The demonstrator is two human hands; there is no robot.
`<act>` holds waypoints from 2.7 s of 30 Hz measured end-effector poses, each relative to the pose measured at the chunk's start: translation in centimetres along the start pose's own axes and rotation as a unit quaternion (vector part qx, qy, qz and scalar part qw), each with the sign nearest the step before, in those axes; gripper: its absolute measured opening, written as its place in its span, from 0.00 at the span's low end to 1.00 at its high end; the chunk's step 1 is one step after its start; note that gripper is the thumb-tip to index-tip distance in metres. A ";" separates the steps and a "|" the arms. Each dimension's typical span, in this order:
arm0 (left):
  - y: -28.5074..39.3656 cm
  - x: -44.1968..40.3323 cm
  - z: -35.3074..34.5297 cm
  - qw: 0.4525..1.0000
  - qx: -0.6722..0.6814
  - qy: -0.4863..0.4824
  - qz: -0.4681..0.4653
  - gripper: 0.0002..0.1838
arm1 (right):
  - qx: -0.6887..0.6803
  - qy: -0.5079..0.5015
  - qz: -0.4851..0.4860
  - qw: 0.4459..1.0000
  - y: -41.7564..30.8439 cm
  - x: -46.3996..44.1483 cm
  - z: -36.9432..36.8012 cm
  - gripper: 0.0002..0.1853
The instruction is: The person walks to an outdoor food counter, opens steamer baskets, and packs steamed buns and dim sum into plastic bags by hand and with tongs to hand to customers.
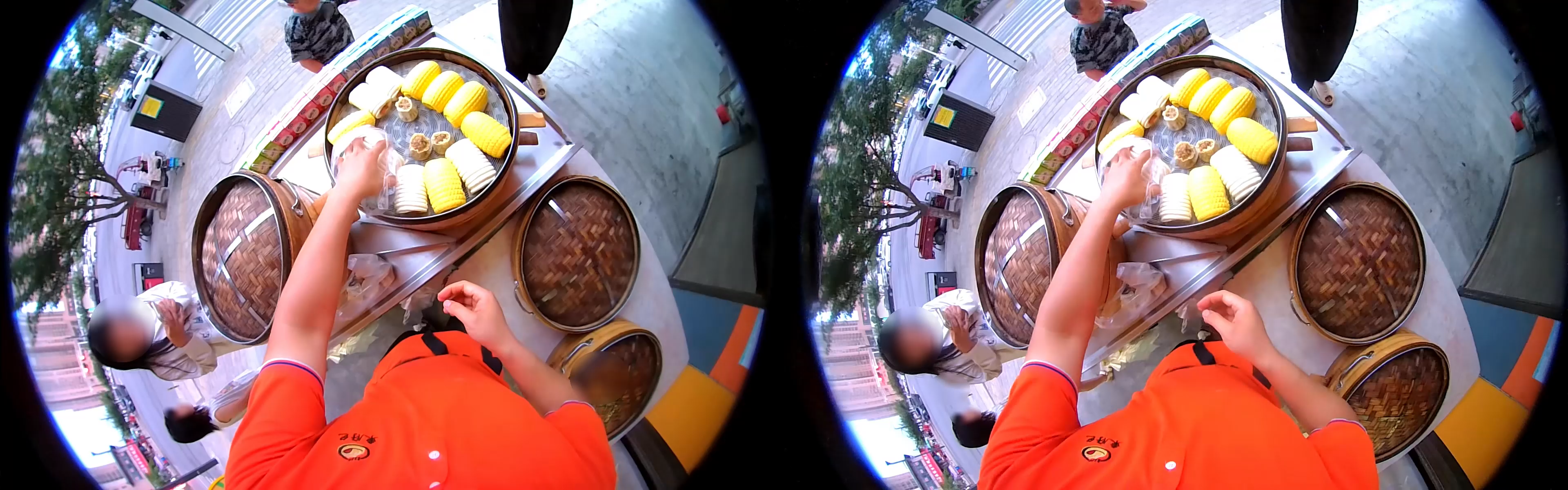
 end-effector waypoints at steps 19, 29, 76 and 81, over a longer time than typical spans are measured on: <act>-5.4 2.6 1.4 0.490 0.862 -0.119 -0.047 0.32 | -0.008 0.014 -0.018 1.000 -0.6 -0.2 0.2 0.06; 2.6 24.7 -0.1 0.332 0.928 -0.170 -0.023 0.55 | -0.354 -0.160 -0.239 0.890 1.3 -5.5 -7.2 0.24; -7.4 55.2 -16.9 0.338 0.822 0.301 0.346 0.35 | 0.096 -0.213 -0.222 0.947 16.9 3.8 -30.5 0.11; -7.4 55.5 -18.2 0.298 0.807 0.333 0.387 0.32 | 0.488 -0.315 0.019 0.814 15.3 4.3 -31.3 0.23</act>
Point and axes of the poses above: each hand's wrist, its own x-axis away from the middle knuckle, its own z-axis out of the back of the hand, y = z × x, the point moved 4 cm from there along -x, towards the middle knuckle, and after that the axes turned 9 degrees about -x, right-handed, at the moved point
